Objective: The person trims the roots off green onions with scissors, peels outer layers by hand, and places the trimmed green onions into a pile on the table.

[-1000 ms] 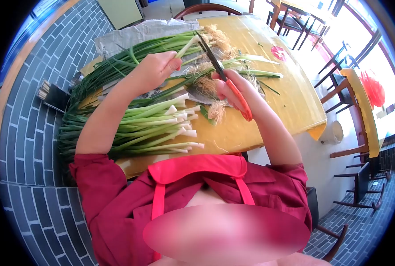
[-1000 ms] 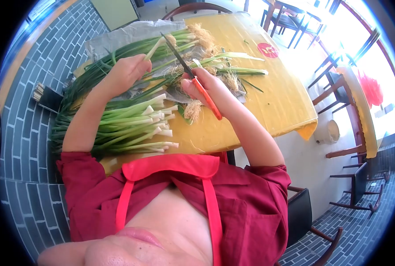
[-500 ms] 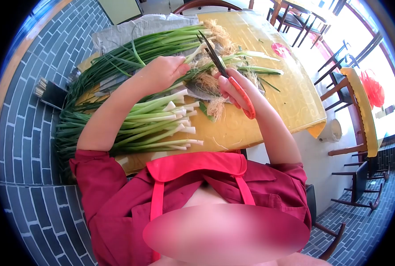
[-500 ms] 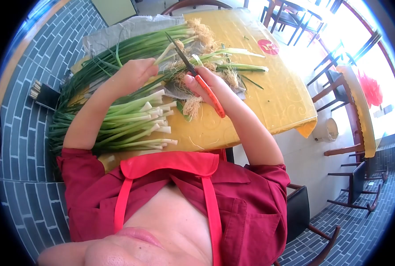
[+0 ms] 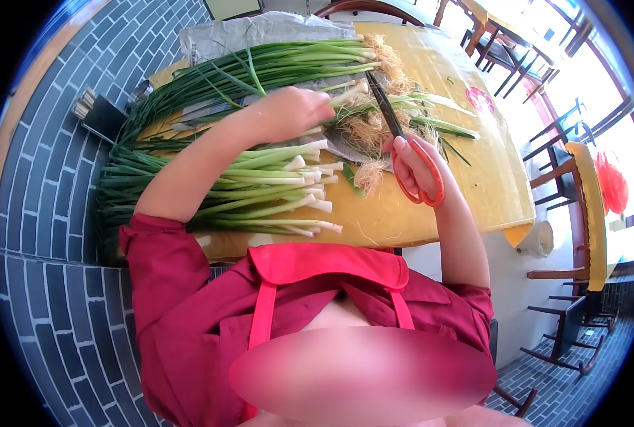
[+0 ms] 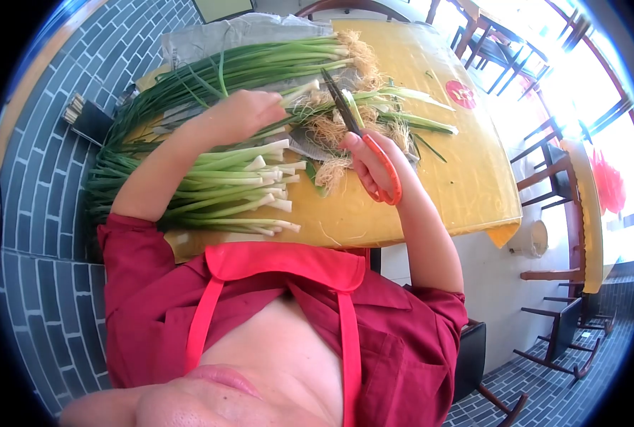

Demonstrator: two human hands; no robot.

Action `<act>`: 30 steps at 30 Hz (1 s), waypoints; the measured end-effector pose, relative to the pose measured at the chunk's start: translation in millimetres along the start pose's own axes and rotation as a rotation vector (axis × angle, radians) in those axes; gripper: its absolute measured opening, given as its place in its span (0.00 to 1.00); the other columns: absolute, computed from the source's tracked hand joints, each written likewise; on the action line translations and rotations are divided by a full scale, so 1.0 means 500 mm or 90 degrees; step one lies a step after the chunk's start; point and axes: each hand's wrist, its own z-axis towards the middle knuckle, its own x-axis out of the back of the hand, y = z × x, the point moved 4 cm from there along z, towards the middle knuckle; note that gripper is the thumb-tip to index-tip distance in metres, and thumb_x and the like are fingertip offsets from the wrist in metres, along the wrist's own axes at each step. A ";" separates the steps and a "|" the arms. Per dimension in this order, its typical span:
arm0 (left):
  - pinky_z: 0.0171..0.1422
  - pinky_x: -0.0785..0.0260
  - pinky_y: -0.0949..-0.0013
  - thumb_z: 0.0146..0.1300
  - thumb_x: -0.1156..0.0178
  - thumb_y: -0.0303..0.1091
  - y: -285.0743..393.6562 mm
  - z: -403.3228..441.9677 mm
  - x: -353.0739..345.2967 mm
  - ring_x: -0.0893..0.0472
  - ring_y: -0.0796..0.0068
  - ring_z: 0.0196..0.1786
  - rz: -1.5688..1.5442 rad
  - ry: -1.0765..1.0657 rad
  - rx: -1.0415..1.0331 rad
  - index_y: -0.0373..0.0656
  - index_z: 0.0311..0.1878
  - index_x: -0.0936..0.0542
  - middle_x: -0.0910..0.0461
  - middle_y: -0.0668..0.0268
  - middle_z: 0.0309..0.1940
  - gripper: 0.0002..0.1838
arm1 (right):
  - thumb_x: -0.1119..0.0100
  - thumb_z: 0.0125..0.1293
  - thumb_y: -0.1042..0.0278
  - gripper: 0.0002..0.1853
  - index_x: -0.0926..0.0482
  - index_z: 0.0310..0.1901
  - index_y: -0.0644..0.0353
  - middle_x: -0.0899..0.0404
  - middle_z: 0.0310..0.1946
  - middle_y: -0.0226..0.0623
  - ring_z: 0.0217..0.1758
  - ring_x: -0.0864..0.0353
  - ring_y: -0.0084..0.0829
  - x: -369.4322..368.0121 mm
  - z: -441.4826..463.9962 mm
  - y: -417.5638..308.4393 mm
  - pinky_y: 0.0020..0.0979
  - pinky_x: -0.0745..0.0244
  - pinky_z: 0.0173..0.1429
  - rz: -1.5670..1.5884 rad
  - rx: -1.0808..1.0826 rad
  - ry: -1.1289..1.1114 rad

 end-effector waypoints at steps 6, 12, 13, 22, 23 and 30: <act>0.32 0.40 0.78 0.73 0.55 0.49 -0.064 -0.112 0.239 0.32 0.85 0.28 -0.212 0.304 0.037 0.44 0.43 0.23 0.29 0.76 0.27 0.18 | 0.54 0.72 0.47 0.23 0.27 0.45 0.65 0.30 0.17 0.29 0.16 0.32 0.18 0.038 0.021 0.027 0.21 0.34 0.22 0.054 0.014 0.005; 0.30 0.50 0.78 0.74 0.57 0.43 -0.010 -0.313 0.483 0.41 0.84 0.25 -0.226 0.535 -0.010 0.41 0.40 0.24 0.35 0.74 0.24 0.17 | 0.54 0.71 0.46 0.26 0.31 0.54 0.64 0.23 0.26 0.36 0.29 0.22 0.25 0.049 0.034 0.038 0.23 0.26 0.35 0.163 -0.007 0.031; 0.31 0.50 0.78 0.74 0.57 0.43 -0.013 -0.350 0.517 0.40 0.83 0.25 -0.164 0.571 0.005 0.41 0.41 0.24 0.35 0.73 0.24 0.17 | 0.55 0.72 0.48 0.24 0.33 0.56 0.63 0.22 0.31 0.37 0.34 0.21 0.27 0.053 0.038 0.046 0.25 0.25 0.39 0.203 -0.028 0.009; 0.32 0.48 0.80 0.74 0.58 0.45 0.029 -0.446 0.510 0.37 0.85 0.26 0.064 0.567 0.292 0.44 0.43 0.22 0.33 0.74 0.26 0.18 | 0.61 0.74 0.50 0.24 0.34 0.58 0.64 0.24 0.33 0.35 0.36 0.24 0.25 0.043 0.038 0.073 0.26 0.30 0.38 0.254 0.006 -0.122; 0.32 0.45 0.83 0.74 0.59 0.48 0.019 -0.426 0.460 0.33 0.85 0.26 0.050 0.376 0.229 0.47 0.44 0.21 0.30 0.74 0.27 0.20 | 0.61 0.75 0.50 0.24 0.33 0.58 0.64 0.24 0.33 0.35 0.36 0.24 0.25 0.040 0.032 0.067 0.26 0.30 0.38 0.245 0.006 -0.120; 0.44 0.31 0.58 0.68 0.50 0.40 -0.041 -0.279 0.064 0.25 0.52 0.39 0.203 -0.139 0.202 0.35 0.36 0.24 0.25 0.52 0.34 0.16 | 0.62 0.75 0.51 0.24 0.32 0.57 0.65 0.24 0.32 0.34 0.35 0.25 0.24 0.048 0.030 0.078 0.26 0.30 0.38 0.255 0.005 -0.122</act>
